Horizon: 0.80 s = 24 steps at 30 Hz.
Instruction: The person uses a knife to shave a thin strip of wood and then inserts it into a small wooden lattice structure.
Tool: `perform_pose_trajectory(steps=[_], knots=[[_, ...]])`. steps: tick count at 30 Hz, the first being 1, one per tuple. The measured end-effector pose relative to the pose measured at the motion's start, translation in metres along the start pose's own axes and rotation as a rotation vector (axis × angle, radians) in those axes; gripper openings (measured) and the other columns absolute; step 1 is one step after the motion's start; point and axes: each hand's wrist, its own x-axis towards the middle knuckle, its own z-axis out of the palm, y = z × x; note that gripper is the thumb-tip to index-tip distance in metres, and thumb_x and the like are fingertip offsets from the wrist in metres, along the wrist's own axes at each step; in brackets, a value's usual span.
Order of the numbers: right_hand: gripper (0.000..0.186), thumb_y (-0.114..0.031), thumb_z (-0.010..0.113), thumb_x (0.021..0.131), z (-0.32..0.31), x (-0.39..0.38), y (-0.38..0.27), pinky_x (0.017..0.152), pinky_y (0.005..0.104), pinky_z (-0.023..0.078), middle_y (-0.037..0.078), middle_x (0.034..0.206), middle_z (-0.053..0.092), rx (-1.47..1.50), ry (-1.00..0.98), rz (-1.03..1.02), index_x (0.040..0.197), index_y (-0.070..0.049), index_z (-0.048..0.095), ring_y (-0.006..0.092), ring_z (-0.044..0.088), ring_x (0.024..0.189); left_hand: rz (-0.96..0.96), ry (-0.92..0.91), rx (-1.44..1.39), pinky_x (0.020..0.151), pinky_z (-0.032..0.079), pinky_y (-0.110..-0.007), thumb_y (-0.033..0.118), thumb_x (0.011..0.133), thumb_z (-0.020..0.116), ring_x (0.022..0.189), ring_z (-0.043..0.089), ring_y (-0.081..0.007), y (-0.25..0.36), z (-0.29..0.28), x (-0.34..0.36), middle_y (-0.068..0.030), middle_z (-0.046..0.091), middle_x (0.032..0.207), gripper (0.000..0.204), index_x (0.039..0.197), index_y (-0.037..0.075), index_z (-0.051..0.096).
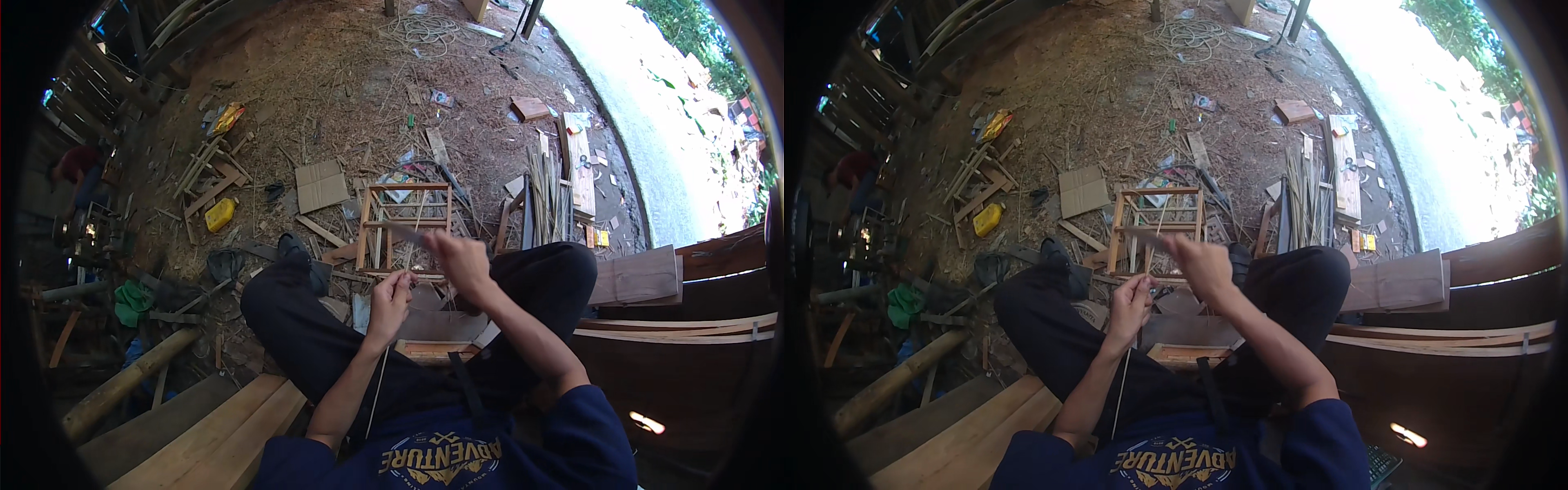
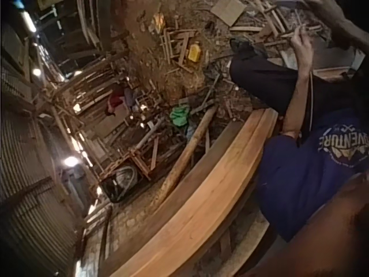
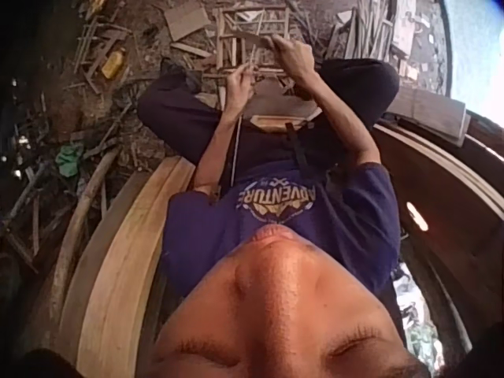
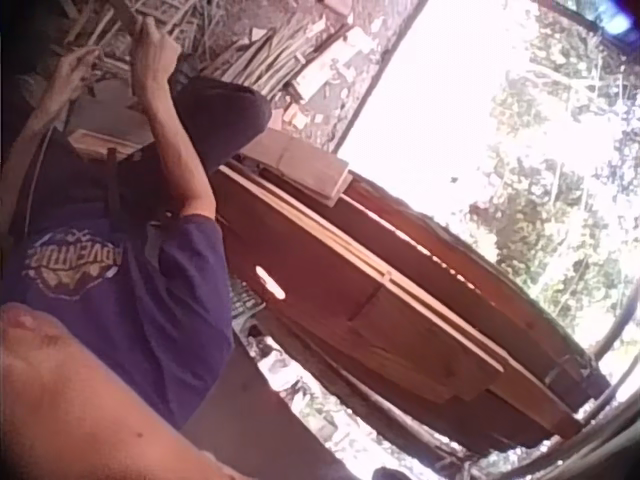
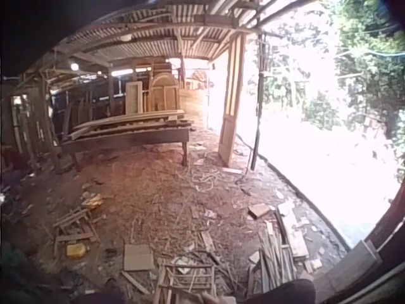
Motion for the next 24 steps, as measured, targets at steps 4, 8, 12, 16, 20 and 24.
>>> perform_pose_trajectory(steps=[4,8,12,16,20,24], knots=[[0.034,-0.037,0.055,0.104,-0.004,0.000,-0.002,0.050,0.0481,0.048,0.013,0.060,0.062,-0.011,-0.006,0.058,0.081,-0.011,0.060,0.0357,0.064,0.054,-0.023,-0.009,-0.065,0.040,0.021,-0.020,0.027,0.109,0.050,0.047,0.030,0.0009,0.003,0.004,0.002,0.0071,0.043,0.066,0.027,0.105,0.004,0.063],[0.034,-0.037,0.054,0.104,-0.002,-0.007,-0.006,0.049,0.0478,0.048,0.012,0.058,0.061,-0.015,-0.018,-0.015,0.081,-0.012,0.059,0.0353,0.064,0.053,-0.021,0.023,-0.014,0.041,0.022,-0.020,0.028,0.109,0.050,0.047,0.030,0.0008,-0.002,0.000,0.002,0.0071,0.043,0.066,0.027,0.105,0.004,0.062],[0.036,-0.038,0.054,0.104,-0.009,0.014,0.008,0.049,0.0476,0.049,0.013,0.058,0.061,-0.063,0.001,0.070,0.082,-0.010,0.060,0.0336,0.065,0.053,0.023,0.015,-0.009,0.041,0.021,-0.020,0.028,0.109,0.049,0.047,0.031,0.0008,0.000,0.005,0.005,0.0078,0.042,0.065,0.027,0.104,0.004,0.063],[0.033,-0.038,0.054,0.104,0.006,-0.015,-0.005,0.049,0.0474,0.049,0.011,0.058,0.062,-0.061,-0.091,-0.085,0.082,-0.012,0.057,0.0342,0.064,0.052,-0.031,0.033,0.021,0.041,0.022,-0.020,0.028,0.110,0.049,0.047,0.032,0.0010,-0.006,-0.005,0.001,0.0078,0.041,0.065,0.028,0.105,0.005,0.063],[0.035,-0.039,0.051,0.105,-0.007,0.016,0.007,0.050,0.0484,0.049,0.013,0.059,0.063,-0.031,-0.018,0.069,0.084,-0.012,0.059,0.0352,0.065,0.055,-0.005,0.017,0.007,0.041,0.022,-0.021,0.027,0.110,0.048,0.047,0.031,0.0010,0.001,-0.001,0.003,0.0080,0.041,0.064,0.027,0.106,0.005,0.064],[0.032,-0.037,0.054,0.104,-0.001,-0.002,0.002,0.049,0.0479,0.049,0.013,0.057,0.061,-0.032,-0.006,-0.017,0.084,-0.012,0.060,0.0354,0.063,0.052,0.000,0.012,0.003,0.041,0.022,-0.021,0.027,0.110,0.048,0.048,0.031,0.0010,-0.005,0.001,0.001,0.0084,0.040,0.064,0.028,0.106,0.004,0.063]])
